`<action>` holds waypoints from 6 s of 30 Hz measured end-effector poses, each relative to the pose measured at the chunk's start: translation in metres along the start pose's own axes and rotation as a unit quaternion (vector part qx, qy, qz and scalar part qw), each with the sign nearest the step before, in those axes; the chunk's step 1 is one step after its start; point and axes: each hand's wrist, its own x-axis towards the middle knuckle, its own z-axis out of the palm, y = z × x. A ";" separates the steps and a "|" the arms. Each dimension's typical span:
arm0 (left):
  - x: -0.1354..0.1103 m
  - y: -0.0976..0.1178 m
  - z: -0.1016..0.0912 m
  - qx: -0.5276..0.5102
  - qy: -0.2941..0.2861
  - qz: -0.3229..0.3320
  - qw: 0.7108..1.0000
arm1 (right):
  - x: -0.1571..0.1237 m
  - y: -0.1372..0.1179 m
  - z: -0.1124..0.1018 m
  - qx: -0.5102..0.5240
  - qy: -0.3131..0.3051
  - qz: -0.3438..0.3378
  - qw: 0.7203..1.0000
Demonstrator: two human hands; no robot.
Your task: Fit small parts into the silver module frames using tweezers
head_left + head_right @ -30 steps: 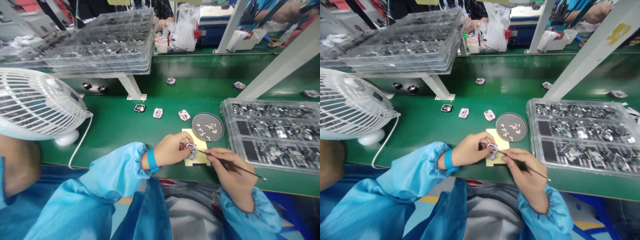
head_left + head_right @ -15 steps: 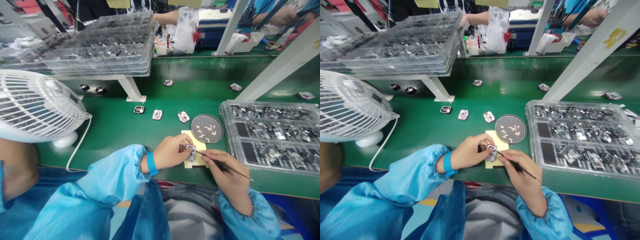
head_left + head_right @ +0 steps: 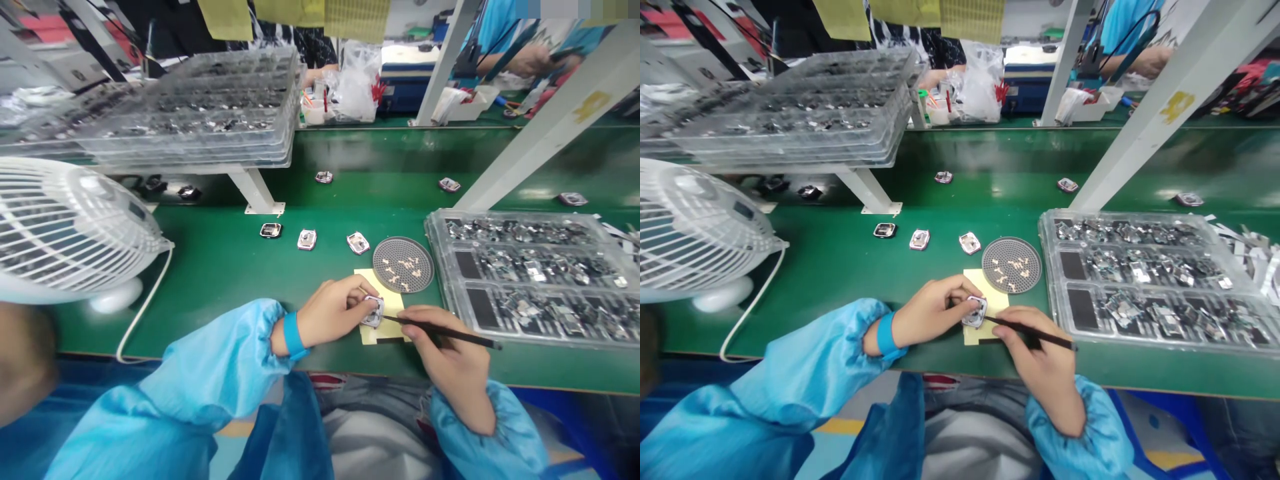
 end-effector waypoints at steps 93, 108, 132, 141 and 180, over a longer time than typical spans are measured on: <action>-0.006 0.010 -0.002 -0.217 0.004 0.012 0.976 | 0.026 -0.015 0.017 0.046 -0.089 0.235 0.967; -0.007 0.008 0.001 -0.015 0.039 0.086 0.995 | 0.026 -0.012 0.015 0.077 -0.070 0.250 0.963; -0.007 0.006 0.008 -0.260 -0.008 -0.021 0.965 | 0.015 -0.002 0.026 0.193 0.006 0.264 0.945; -0.008 0.007 0.011 -0.227 0.014 -0.001 0.974 | 0.014 0.000 0.026 0.193 -0.014 0.246 0.950; -0.002 0.010 0.012 -0.351 0.003 -0.042 0.935 | 0.015 -0.005 0.025 0.124 0.035 0.224 0.966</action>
